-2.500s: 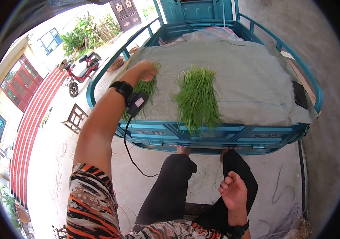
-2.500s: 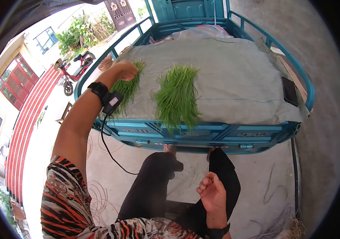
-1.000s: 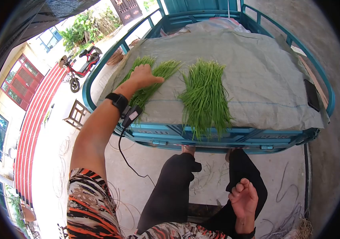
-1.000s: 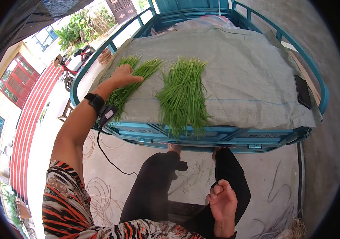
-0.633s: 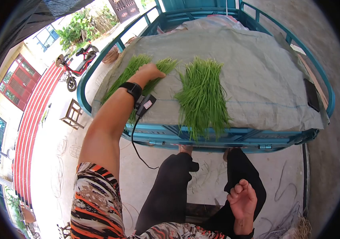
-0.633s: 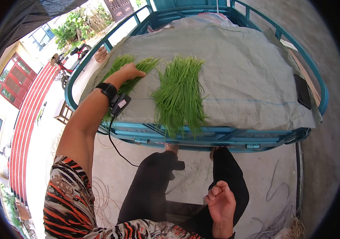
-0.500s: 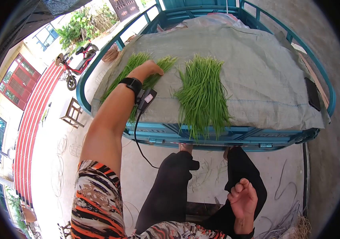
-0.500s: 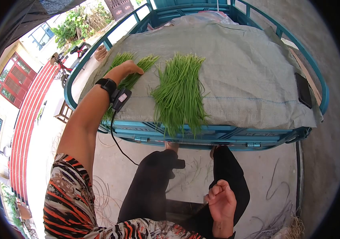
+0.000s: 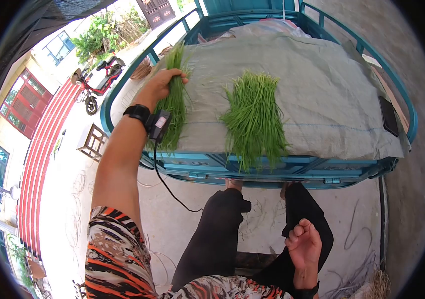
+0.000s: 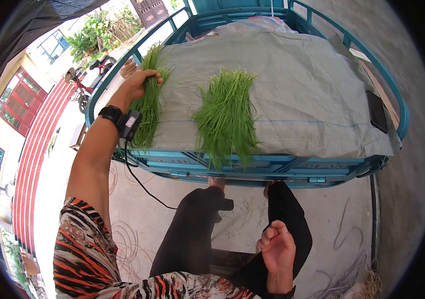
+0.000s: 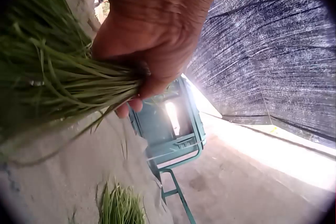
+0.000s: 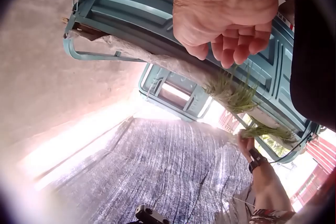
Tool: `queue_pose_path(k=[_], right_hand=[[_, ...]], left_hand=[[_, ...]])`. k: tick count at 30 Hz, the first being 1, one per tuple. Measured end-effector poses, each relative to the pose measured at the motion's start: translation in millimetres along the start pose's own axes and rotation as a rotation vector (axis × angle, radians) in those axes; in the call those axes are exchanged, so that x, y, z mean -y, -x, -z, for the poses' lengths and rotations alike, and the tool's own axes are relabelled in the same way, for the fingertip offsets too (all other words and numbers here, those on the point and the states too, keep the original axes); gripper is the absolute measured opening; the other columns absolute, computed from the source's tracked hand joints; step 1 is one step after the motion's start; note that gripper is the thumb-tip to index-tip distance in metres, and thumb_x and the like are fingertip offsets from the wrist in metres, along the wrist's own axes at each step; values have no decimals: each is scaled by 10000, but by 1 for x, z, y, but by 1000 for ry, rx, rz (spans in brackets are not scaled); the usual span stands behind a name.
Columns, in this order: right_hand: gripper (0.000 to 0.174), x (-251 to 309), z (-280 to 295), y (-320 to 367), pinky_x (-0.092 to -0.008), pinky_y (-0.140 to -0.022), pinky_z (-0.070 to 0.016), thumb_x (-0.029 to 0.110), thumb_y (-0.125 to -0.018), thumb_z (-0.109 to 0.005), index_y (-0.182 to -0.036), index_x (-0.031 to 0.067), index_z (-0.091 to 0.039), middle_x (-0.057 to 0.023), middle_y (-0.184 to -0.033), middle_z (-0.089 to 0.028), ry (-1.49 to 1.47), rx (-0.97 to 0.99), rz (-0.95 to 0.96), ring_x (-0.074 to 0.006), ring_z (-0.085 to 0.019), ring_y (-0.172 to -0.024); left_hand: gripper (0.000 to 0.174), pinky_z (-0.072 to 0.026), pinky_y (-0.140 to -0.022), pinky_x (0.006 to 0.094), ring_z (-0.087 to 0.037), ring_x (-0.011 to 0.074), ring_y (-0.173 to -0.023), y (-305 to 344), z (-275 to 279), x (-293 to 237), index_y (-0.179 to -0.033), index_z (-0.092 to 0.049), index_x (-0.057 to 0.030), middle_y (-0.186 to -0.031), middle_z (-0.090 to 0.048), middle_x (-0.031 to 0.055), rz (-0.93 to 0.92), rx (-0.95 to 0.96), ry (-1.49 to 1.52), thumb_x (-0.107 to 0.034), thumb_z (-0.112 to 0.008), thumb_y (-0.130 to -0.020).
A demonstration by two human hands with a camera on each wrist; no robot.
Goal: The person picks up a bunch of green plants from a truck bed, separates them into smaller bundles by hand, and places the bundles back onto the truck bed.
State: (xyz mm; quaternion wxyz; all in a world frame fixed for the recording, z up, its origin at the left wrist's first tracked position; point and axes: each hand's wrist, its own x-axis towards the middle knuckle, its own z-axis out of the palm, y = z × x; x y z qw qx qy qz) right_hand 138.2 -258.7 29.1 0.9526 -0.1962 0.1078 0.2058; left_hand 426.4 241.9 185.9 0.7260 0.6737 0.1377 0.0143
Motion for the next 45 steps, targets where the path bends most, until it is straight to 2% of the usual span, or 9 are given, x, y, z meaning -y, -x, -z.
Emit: queue_pose_path(k=[6,10,16,23,26,27,33,39,45], right_hand=[[241,-3,-3,0,-298,-620,-423,250,-917,-476,-1044,61,-555,-31,-774,-568,19,-8,-19,-155,-530,-691],[230,-7,-3,1,-295,-619,-422,247,-923,-473,-1031,66,-566,-24,-773,-574,20,2,-25,-149,-528,-687],[221,-12,-3,0,-292,-621,-422,242,-919,-476,-1018,70,-573,-22,-778,-581,18,16,-43,-149,-526,-682],[224,-12,-6,-2,-295,-625,-414,252,-919,-469,-1014,73,-563,-22,-772,-566,38,-6,-37,-150,-520,-676],[227,-7,-3,-6,-295,-624,-411,257,-922,-465,-1015,74,-562,-22,-768,-561,44,-15,-37,-150,-518,-674],[228,-7,-4,-5,-294,-624,-410,258,-923,-463,-1015,74,-562,-22,-767,-560,46,-16,-34,-149,-517,-674],[228,-9,-8,-3,-293,-627,-412,256,-930,-457,-1011,73,-564,-22,-761,-559,56,-24,-26,-147,-514,-672],[227,-10,-7,-2,-291,-628,-415,259,-933,-458,-1007,75,-569,-23,-765,-565,62,-22,-29,-146,-515,-672],[226,-14,-9,-2,-284,-615,-419,259,-931,-464,-1009,79,-575,-16,-768,-572,99,-17,-10,-140,-520,-664]], left_hand=[[75,-550,-713,433,-643,295,-846,43,31,-39,-866,-526,-45,-772,-581,69,-146,11,171,-112,-558,-872],[108,-544,-577,351,-599,177,-590,56,37,-37,-855,-530,-63,-652,-545,30,-101,-49,-24,-142,-603,-853],[201,-433,-435,297,-505,143,-474,60,-17,-18,-756,-556,-20,-619,-536,46,-125,-48,-458,-174,-682,-778],[198,-425,-466,264,-483,119,-459,34,-91,24,-835,-593,-32,-769,-634,64,-169,9,-420,-220,-644,-800],[272,-454,-497,283,-536,144,-472,2,-94,50,-944,-610,-14,-737,-631,85,-198,-27,-1032,-210,-661,-762],[346,-474,-532,308,-580,163,-501,2,-97,51,-1016,-608,-12,-724,-632,104,-94,-5,-1045,-195,-673,-730],[326,-472,-542,329,-603,183,-519,-6,-91,66,-994,-609,-2,-724,-633,123,-252,-43,-1238,-156,-681,-715],[215,-442,-513,325,-563,162,-540,0,-82,57,-881,-596,19,-672,-588,81,-41,-5,-1046,-121,-673,-737],[148,-409,-486,289,-515,128,-519,43,-58,27,-827,-594,-21,-646,-550,31,-128,-145,-564,-126,-675,-760]])
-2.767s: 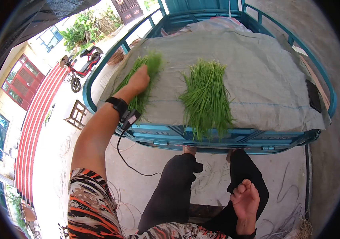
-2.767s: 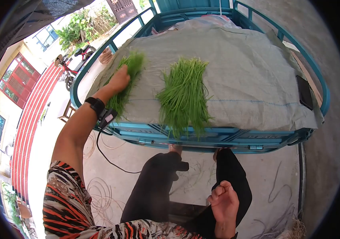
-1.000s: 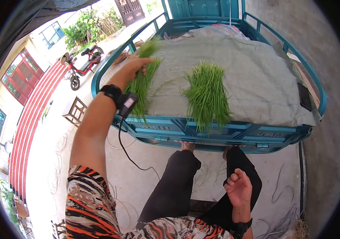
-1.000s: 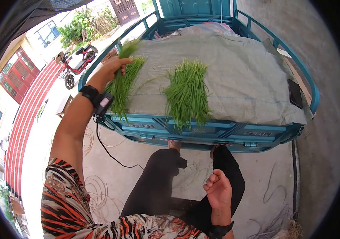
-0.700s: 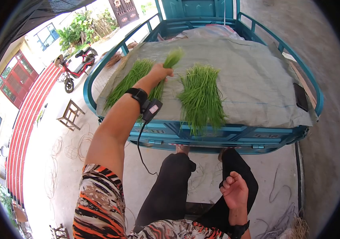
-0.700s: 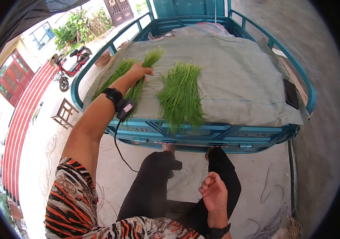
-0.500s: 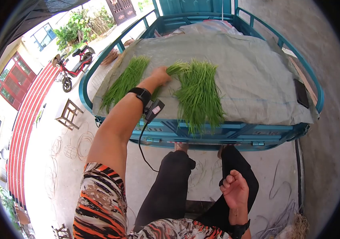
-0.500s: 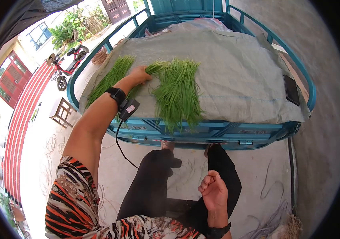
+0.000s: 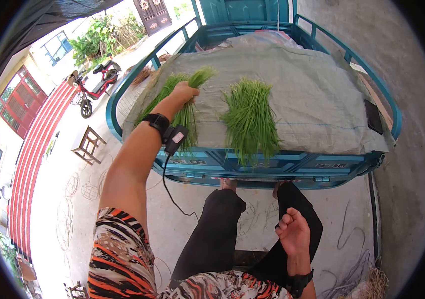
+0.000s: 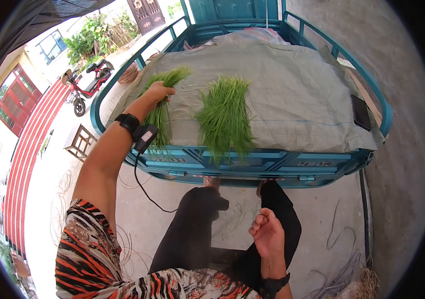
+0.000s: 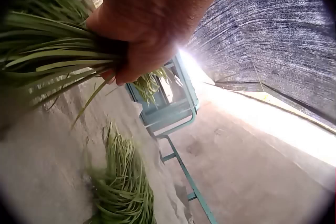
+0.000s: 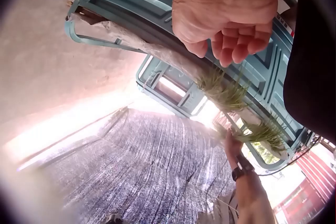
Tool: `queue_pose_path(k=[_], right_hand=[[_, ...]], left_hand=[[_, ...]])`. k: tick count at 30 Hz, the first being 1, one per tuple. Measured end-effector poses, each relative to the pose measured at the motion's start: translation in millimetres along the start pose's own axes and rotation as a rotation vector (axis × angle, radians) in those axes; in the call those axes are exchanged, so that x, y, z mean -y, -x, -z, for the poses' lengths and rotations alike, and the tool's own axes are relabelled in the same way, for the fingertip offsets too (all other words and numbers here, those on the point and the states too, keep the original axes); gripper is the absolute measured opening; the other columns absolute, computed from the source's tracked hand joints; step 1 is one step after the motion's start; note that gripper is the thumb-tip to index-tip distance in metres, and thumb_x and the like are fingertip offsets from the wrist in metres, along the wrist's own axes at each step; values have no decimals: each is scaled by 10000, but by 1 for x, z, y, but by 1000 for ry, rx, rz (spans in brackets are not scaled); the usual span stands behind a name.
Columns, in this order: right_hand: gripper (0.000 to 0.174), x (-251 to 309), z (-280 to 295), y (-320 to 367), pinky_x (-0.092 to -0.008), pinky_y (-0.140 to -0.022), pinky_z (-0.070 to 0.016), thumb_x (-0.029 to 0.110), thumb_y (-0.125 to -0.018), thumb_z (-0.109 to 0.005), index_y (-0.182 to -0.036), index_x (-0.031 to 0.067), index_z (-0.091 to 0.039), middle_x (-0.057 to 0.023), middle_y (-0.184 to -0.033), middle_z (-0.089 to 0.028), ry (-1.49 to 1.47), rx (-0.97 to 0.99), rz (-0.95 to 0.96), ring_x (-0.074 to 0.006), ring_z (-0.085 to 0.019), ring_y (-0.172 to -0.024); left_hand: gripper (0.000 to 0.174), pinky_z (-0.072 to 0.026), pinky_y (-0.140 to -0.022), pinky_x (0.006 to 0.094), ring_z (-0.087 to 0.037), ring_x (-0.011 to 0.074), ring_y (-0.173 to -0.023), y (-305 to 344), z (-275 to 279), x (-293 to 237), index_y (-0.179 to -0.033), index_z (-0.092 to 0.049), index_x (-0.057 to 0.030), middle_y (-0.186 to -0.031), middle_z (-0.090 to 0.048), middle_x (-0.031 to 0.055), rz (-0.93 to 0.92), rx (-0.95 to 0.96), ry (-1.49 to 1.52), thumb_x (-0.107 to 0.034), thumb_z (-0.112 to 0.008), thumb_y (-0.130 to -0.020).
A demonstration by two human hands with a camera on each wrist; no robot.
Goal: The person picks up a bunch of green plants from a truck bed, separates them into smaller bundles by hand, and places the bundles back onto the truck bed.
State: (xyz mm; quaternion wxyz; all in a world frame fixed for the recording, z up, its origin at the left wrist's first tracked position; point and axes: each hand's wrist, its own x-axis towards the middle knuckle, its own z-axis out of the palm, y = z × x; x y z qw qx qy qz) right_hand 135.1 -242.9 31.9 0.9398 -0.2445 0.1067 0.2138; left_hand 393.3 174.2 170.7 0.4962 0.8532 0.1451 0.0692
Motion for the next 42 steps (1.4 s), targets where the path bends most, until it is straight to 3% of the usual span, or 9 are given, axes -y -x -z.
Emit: queue_pose_path(k=[3,6,10,17,19,24,29,33,42], right_hand=[[224,-2,0,0,-278,-607,-422,260,-931,-465,-1006,81,-577,-12,-765,-573,17,4,3,-129,-522,-661],[224,-4,-2,0,-273,-602,-425,261,-930,-465,-1007,82,-577,-9,-770,-571,43,23,11,-120,-522,-661],[229,-4,0,1,-266,-598,-427,269,-930,-473,-1008,80,-576,-1,-774,-564,105,17,23,-111,-522,-657],[208,14,-50,16,-235,-585,-425,235,-931,-496,-1028,67,-573,11,-777,-554,243,159,118,-90,-510,-648],[205,19,-71,17,-228,-580,-420,233,-927,-507,-1026,67,-575,12,-775,-555,364,218,194,-84,-506,-642],[184,16,-72,-14,-195,-549,-400,250,-906,-554,-984,85,-584,34,-760,-557,608,36,282,-53,-490,-602],[237,-14,-45,-37,-179,-547,-392,342,-886,-583,-948,114,-588,53,-736,-540,546,-128,181,-39,-483,-589],[304,-36,-42,-38,-185,-563,-380,387,-887,-577,-938,88,-570,35,-737,-524,536,-120,318,-48,-469,-590],[216,-51,-47,-50,-183,-527,-355,283,-875,-625,-873,86,-535,34,-715,-500,599,-168,491,-40,-451,-563]], left_hand=[[126,-402,-462,266,-500,101,-505,28,38,-13,-827,-603,-47,-688,-577,29,-62,-36,33,-134,-676,-773],[103,-407,-437,235,-485,72,-491,62,69,-29,-857,-582,-67,-713,-588,20,52,-101,286,-124,-650,-804],[116,-384,-410,187,-462,45,-492,129,79,-54,-791,-548,-72,-669,-566,13,73,28,686,-146,-609,-857],[120,-365,-402,188,-439,56,-488,260,-28,-34,-808,-545,-59,-678,-535,3,379,691,971,-144,-615,-857],[111,-365,-412,191,-445,58,-506,286,-68,-18,-827,-552,-57,-709,-551,8,427,776,968,-143,-613,-860],[99,-366,-423,188,-455,60,-517,296,-129,36,-892,-549,-49,-767,-574,28,395,942,1020,-134,-597,-875],[118,-362,-430,196,-454,64,-515,290,-147,65,-915,-548,-51,-786,-582,33,376,958,1022,-144,-606,-871],[162,-366,-439,209,-453,62,-510,292,-152,68,-855,-574,-52,-754,-574,17,357,908,933,-199,-642,-847],[157,-389,-442,218,-479,65,-511,284,-160,81,-893,-566,-66,-771,-587,21,371,800,862,-175,-659,-830]])
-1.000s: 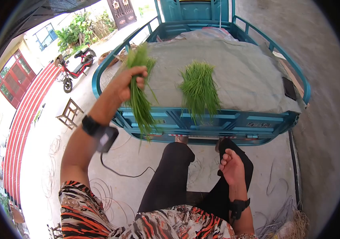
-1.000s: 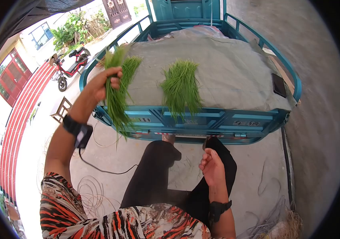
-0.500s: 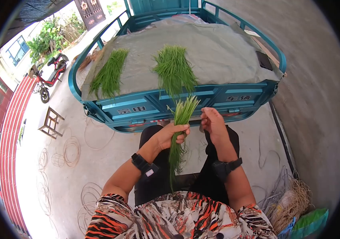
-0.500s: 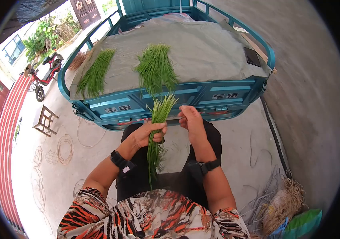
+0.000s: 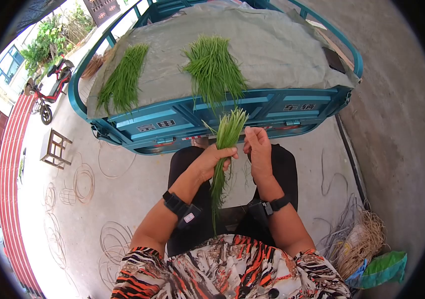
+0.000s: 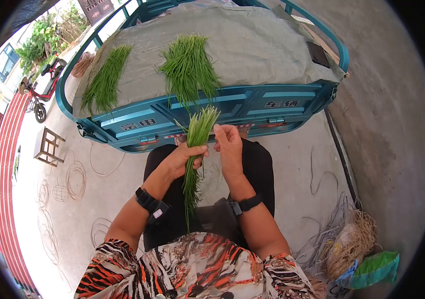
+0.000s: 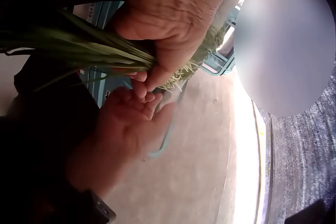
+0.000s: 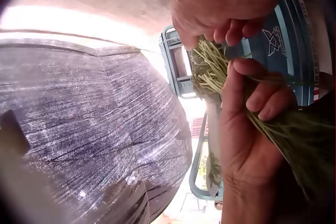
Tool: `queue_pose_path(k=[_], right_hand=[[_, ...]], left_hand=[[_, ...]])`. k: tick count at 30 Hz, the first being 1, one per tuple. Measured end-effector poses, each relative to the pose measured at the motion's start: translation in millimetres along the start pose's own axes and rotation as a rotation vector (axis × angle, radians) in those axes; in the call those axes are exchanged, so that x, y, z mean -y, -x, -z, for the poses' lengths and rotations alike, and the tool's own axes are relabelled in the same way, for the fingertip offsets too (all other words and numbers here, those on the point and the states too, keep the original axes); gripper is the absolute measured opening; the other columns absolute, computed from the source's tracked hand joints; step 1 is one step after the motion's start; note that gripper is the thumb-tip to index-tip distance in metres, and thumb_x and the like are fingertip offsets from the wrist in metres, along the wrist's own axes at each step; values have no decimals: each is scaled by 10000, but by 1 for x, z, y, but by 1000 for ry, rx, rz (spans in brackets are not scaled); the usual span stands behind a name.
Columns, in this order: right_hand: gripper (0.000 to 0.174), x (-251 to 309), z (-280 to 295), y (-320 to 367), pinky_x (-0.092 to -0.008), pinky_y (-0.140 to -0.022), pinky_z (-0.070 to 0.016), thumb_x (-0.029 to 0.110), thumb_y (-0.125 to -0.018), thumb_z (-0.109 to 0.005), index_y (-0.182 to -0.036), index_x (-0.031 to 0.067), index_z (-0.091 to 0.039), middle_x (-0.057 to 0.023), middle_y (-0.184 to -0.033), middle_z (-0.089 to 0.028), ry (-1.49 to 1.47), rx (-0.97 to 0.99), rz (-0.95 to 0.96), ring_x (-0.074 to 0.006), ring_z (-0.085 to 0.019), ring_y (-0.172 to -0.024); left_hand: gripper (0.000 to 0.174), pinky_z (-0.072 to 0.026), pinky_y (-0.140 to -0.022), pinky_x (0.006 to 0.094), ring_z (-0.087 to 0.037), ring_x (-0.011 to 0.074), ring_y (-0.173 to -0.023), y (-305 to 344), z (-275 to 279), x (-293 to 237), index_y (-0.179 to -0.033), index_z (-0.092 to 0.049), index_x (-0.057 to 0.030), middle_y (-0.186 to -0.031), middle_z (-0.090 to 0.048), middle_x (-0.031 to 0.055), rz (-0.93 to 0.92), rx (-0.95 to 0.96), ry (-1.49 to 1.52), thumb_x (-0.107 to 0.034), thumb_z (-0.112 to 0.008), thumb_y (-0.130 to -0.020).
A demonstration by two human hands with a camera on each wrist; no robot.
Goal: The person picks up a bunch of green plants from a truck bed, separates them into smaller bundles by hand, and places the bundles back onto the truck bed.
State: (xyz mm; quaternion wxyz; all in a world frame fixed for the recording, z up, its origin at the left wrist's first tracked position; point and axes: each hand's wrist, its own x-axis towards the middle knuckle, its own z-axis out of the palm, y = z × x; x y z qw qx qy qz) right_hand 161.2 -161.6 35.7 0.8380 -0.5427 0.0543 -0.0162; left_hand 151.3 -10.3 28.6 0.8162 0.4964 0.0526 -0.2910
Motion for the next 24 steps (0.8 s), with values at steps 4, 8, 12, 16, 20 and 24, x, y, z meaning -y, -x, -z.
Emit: queue_pose_path(k=[4,8,12,16,20,24], right_hand=[[179,-10,-1,-4,-179,-517,-358,252,-879,-620,-871,91,-543,40,-712,-496,8,25,8,-39,-442,-550],[148,-17,2,-6,-175,-527,-372,229,-891,-598,-867,90,-553,40,-737,-515,-77,42,-24,-35,-448,-565],[128,-8,-1,-4,-216,-581,-421,224,-909,-567,-882,102,-534,14,-784,-523,-92,-49,-10,-67,-493,-637],[117,-4,4,-9,-264,-613,-445,205,-947,-488,-972,91,-478,-16,-819,-548,-349,-83,-36,-108,-508,-669],[154,-12,24,-17,-227,-464,-387,237,-936,-509,-978,93,-477,3,-743,-492,-415,-90,-100,-67,-430,-525],[208,-2,24,-15,-188,-389,-214,283,-917,-550,-984,90,-508,48,-640,-365,-364,-15,-265,-32,-295,-444]], left_hand=[[167,-390,-443,211,-475,67,-515,-1,-4,0,-917,-578,-65,-780,-608,29,-24,26,-62,-186,-654,-830],[180,-392,-447,213,-477,68,-520,-2,-5,2,-930,-578,-58,-780,-612,34,-29,-8,-68,-187,-654,-830],[204,-390,-454,202,-488,61,-534,-1,-6,0,-982,-571,-66,-819,-611,28,-13,-9,-43,-170,-655,-828],[244,-402,-470,212,-491,66,-546,-3,-5,0,-1033,-552,-56,-931,-628,67,-39,-72,49,-167,-640,-834],[284,-403,-489,221,-484,72,-555,0,-4,-4,-1091,-528,-55,-1008,-623,85,-69,-56,102,-175,-611,-847],[284,-383,-476,225,-472,74,-543,1,-9,-8,-1099,-529,-56,-959,-628,71,-31,9,140,-171,-602,-849]])
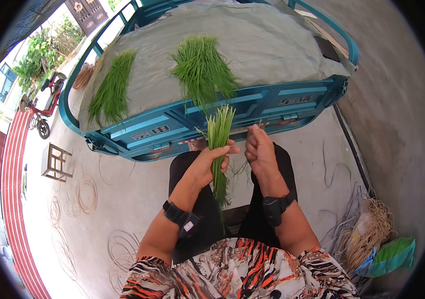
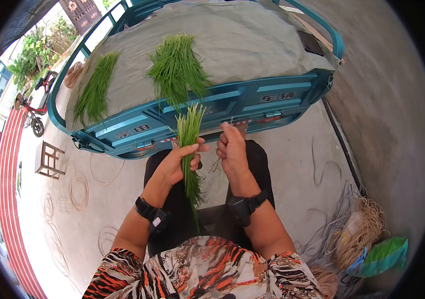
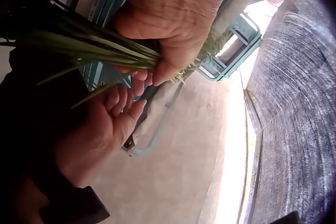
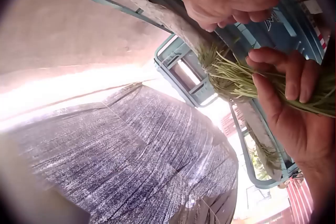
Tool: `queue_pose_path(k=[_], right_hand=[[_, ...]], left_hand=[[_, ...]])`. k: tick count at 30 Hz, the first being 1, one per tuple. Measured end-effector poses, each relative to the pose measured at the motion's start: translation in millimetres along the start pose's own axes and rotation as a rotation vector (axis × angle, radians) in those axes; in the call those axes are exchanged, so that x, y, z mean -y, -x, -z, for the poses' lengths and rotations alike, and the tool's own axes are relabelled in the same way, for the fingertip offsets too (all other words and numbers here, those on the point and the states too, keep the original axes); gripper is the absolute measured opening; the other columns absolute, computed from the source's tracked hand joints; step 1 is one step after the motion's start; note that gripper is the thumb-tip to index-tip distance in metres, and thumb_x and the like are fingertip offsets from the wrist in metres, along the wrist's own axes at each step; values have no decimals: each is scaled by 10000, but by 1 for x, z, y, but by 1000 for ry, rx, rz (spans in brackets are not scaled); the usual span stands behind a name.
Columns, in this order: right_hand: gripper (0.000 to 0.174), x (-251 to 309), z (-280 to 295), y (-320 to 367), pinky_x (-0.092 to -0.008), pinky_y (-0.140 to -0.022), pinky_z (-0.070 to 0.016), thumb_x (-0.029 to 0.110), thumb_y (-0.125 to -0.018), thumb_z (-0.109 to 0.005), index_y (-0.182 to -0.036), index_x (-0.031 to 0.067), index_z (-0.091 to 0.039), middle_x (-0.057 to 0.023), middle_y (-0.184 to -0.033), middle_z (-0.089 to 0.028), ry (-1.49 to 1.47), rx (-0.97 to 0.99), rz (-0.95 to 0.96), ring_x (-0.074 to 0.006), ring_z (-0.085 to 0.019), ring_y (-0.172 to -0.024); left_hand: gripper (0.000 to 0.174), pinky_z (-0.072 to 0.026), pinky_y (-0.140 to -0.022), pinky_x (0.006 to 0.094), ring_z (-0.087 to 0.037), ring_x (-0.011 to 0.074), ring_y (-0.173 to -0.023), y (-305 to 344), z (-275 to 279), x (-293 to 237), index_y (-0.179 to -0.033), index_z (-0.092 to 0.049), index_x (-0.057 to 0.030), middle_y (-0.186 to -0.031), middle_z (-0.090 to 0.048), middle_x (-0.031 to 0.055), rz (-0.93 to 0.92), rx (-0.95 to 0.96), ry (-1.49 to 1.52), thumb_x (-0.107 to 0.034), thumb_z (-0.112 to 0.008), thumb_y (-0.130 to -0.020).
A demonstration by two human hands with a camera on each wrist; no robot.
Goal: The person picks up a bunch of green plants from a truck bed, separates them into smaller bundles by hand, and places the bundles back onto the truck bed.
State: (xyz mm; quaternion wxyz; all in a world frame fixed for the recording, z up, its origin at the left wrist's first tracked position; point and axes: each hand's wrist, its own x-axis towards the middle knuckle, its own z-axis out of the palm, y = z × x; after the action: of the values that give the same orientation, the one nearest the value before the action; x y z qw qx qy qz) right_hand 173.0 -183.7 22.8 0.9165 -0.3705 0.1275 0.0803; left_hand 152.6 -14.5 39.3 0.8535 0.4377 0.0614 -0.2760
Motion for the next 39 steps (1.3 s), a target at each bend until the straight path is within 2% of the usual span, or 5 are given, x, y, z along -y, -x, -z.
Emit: queue_pose_path(k=[6,20,28,32,39], right_hand=[[229,4,-20,6,-186,-381,-175,317,-907,-570,-961,96,-548,86,-578,-323,77,89,-77,-7,-256,-432],[248,4,-13,4,-182,-394,-196,323,-937,-513,-933,79,-557,84,-580,-344,136,181,-45,-13,-268,-442],[299,1,-9,-9,-201,-408,-246,340,-973,-421,-907,70,-529,39,-627,-394,-46,-56,315,-43,-321,-456],[292,11,5,-3,-198,-399,-235,350,-961,-447,-910,76,-536,47,-608,-392,-113,49,126,-37,-324,-451],[212,7,-15,9,-194,-381,-213,297,-879,-609,-859,87,-584,72,-613,-482,398,166,-110,-15,-326,-433]], left_hand=[[258,-363,-463,216,-469,90,-535,1,-2,2,-1079,-550,-35,-806,-598,53,71,69,22,-133,-598,-845],[251,-364,-473,222,-463,103,-536,-5,-1,6,-1089,-540,-23,-806,-598,62,43,33,41,-132,-580,-866],[195,-407,-530,258,-502,132,-596,-6,1,7,-1038,-553,-47,-847,-599,52,27,-139,100,-167,-565,-884],[186,-405,-534,253,-509,131,-607,-7,7,7,-1020,-558,-45,-825,-596,45,44,-49,100,-175,-561,-887],[200,-397,-530,243,-509,126,-598,-5,2,8,-1029,-557,-39,-791,-593,43,90,33,49,-184,-557,-891]])
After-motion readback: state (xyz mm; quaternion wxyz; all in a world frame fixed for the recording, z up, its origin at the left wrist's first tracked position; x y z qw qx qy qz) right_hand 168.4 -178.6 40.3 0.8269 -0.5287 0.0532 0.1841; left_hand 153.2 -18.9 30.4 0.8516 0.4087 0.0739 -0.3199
